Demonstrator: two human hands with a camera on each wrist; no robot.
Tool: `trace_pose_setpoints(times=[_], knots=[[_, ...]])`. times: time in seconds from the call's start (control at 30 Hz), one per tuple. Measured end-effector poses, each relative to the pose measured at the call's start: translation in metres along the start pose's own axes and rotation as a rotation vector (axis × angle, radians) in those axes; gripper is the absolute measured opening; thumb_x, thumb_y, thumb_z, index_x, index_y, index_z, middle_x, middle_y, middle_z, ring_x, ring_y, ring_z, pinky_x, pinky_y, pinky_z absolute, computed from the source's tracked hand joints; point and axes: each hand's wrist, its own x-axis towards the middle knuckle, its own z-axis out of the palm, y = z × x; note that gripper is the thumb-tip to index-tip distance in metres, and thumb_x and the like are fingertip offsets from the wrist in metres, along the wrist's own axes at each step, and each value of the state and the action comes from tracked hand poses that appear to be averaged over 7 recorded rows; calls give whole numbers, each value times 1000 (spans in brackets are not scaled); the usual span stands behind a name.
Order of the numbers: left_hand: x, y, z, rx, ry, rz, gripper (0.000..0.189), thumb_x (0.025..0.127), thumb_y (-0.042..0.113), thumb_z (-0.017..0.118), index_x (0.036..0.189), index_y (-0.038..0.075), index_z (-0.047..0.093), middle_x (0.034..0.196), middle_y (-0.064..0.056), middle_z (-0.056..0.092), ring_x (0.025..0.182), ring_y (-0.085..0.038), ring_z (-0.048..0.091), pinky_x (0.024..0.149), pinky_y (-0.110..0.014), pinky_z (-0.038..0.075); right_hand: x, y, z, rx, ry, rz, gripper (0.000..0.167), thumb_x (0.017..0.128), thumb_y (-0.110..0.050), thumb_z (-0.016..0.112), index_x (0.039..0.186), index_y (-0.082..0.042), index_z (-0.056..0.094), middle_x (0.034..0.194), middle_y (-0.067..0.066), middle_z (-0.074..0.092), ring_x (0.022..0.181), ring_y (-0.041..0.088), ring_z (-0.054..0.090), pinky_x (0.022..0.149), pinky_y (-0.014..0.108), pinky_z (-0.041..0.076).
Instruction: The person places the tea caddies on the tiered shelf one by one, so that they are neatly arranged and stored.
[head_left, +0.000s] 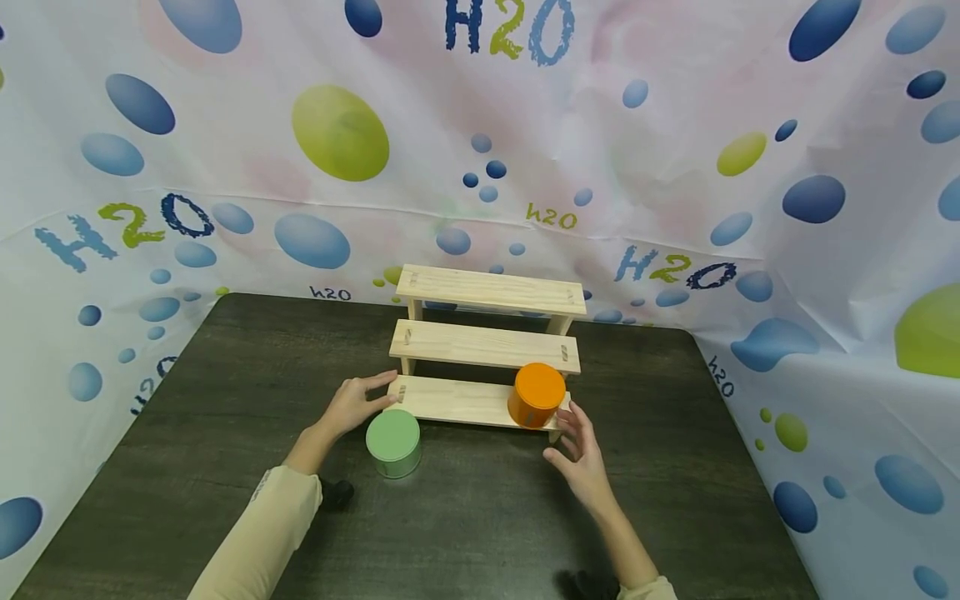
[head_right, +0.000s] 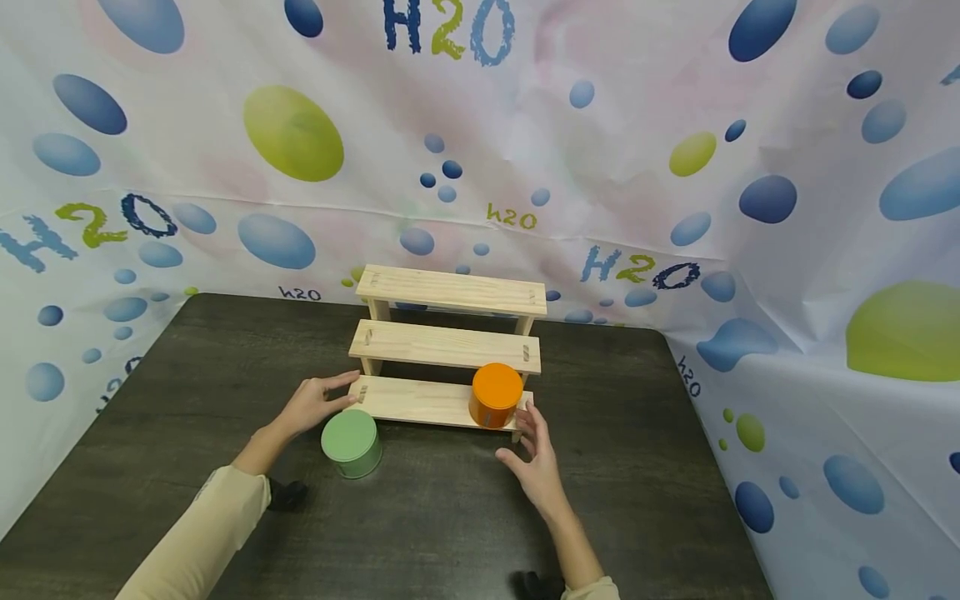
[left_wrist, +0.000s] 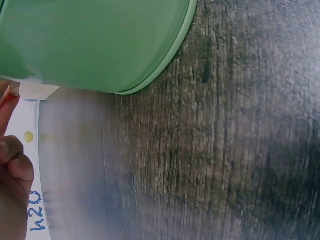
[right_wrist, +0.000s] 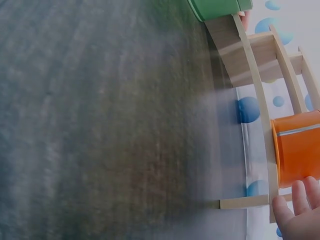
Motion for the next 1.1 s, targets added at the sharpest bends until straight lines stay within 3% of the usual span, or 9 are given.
trace_pose_setpoints(times=[0.13, 0.37, 0.57, 0.87, 1.1], knots=[[-1, 2, 1, 7, 12, 16, 47, 83, 14, 66, 124, -5, 54, 125, -23, 52, 34, 12, 6, 42, -25, 29, -6, 2, 3, -9, -12, -4, 75, 79, 13, 61, 141, 1, 21, 133, 25, 38, 118, 27, 38, 96, 59, 29], [-6, 20, -5, 11, 23, 26, 45, 83, 11, 66, 123, -6, 54, 124, -23, 53, 30, 7, 11, 44, -25, 30, -15, 3, 6, -47, -27, -39, 75, 77, 12, 64, 140, 1, 24, 130, 24, 42, 114, 16, 44, 92, 54, 34], [-5, 9, -1, 14, 19, 27, 46, 84, 13, 66, 124, -5, 54, 125, -23, 52, 33, 11, 8, 43, -25, 29, -18, 3, 11, -35, -53, -41, 75, 77, 13, 63, 140, 0, 25, 131, 24, 41, 114, 8, 42, 93, 56, 32], [4, 3, 1, 9, 23, 0, 48, 83, 18, 67, 125, -3, 54, 126, -20, 52, 33, 7, 11, 48, -26, 33, -9, 0, 17, -31, -175, -55, 75, 78, 5, 67, 140, -2, 26, 132, 22, 41, 118, 33, 41, 93, 58, 32], [5, 5, 2, 18, 23, -8, 48, 84, 17, 67, 124, -4, 54, 126, -21, 52, 33, 8, 10, 43, -24, 30, -1, -2, 23, -14, -263, -79, 75, 80, -3, 68, 140, 2, 24, 132, 24, 40, 118, 34, 40, 93, 58, 32]])
